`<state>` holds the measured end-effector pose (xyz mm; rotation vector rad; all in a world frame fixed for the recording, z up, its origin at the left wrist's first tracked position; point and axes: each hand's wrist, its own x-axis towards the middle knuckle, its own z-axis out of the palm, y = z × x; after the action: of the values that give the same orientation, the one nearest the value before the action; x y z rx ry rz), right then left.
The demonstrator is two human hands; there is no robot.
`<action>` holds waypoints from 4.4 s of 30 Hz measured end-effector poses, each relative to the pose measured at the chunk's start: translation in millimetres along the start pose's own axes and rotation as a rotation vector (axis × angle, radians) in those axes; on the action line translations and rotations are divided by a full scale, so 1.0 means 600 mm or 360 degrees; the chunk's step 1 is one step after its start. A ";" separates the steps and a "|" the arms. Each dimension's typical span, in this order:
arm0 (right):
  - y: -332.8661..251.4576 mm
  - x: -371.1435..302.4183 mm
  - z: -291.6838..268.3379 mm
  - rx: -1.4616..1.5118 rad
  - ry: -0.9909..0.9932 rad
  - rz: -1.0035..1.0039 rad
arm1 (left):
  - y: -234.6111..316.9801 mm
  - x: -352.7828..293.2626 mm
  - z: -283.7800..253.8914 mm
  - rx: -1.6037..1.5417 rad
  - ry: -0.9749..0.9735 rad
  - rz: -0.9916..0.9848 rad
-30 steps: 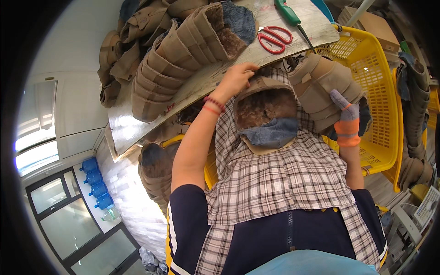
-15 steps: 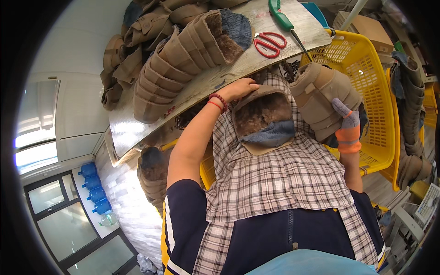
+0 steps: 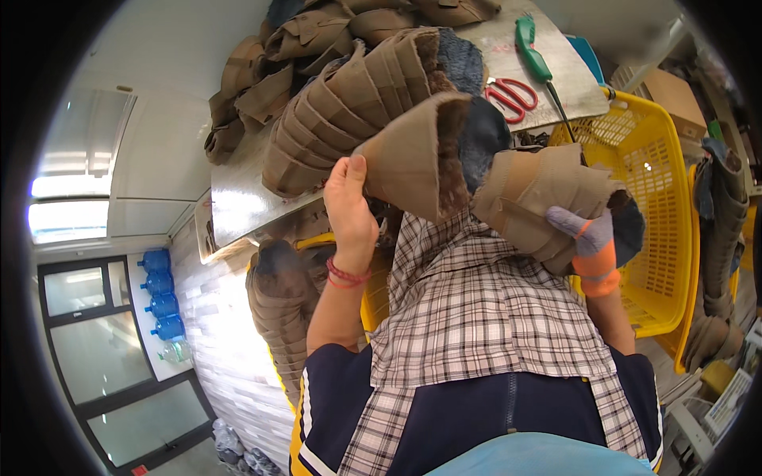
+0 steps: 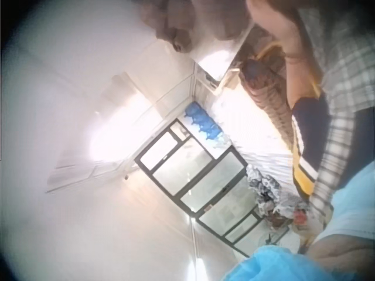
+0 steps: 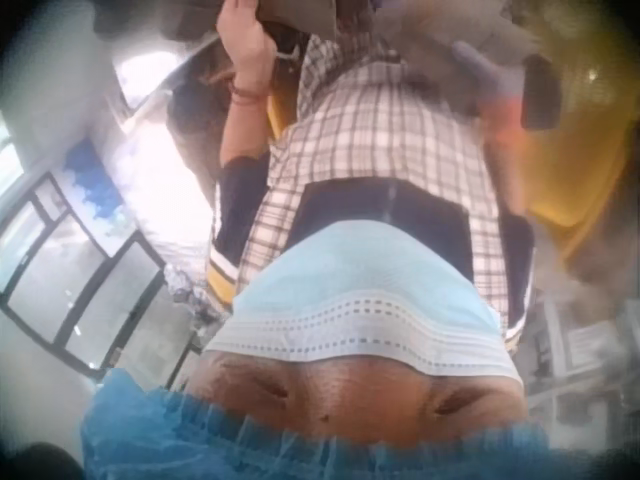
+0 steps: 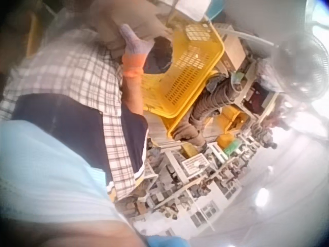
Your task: The person handles rolled fabric pieces on a workbench, inspects them, and uses scissors to trim edges. The person places trimmed pieces into a yellow basket and continues processing additional rolls.
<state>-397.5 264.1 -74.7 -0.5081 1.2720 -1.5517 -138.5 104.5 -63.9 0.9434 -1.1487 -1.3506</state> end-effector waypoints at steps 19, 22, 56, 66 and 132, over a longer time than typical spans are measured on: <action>0.124 0.080 -0.142 0.0682 -0.0626 -0.0092 | -0.005 -0.103 0.097 0.0558 -0.0578 0.0689; 0.144 0.085 -0.152 0.0864 -0.0694 -0.0084 | -0.005 -0.099 0.128 0.0366 -0.0794 0.0346; 0.037 0.045 -0.033 0.0253 -0.0690 -0.0292 | -0.005 -0.012 0.117 0.0305 -0.1495 0.0075; -0.039 0.157 0.007 0.0115 0.0170 -0.0943 | -0.017 0.280 0.079 0.1989 -0.0175 0.1424; 0.030 0.150 0.127 0.0955 -0.1250 -0.0337 | 0.167 -0.051 0.047 0.1346 -0.0542 0.1949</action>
<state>-362.7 150.9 -88.2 -0.7613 0.1450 -1.5691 -140.0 142.3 37.6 0.3344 -2.1226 0.0281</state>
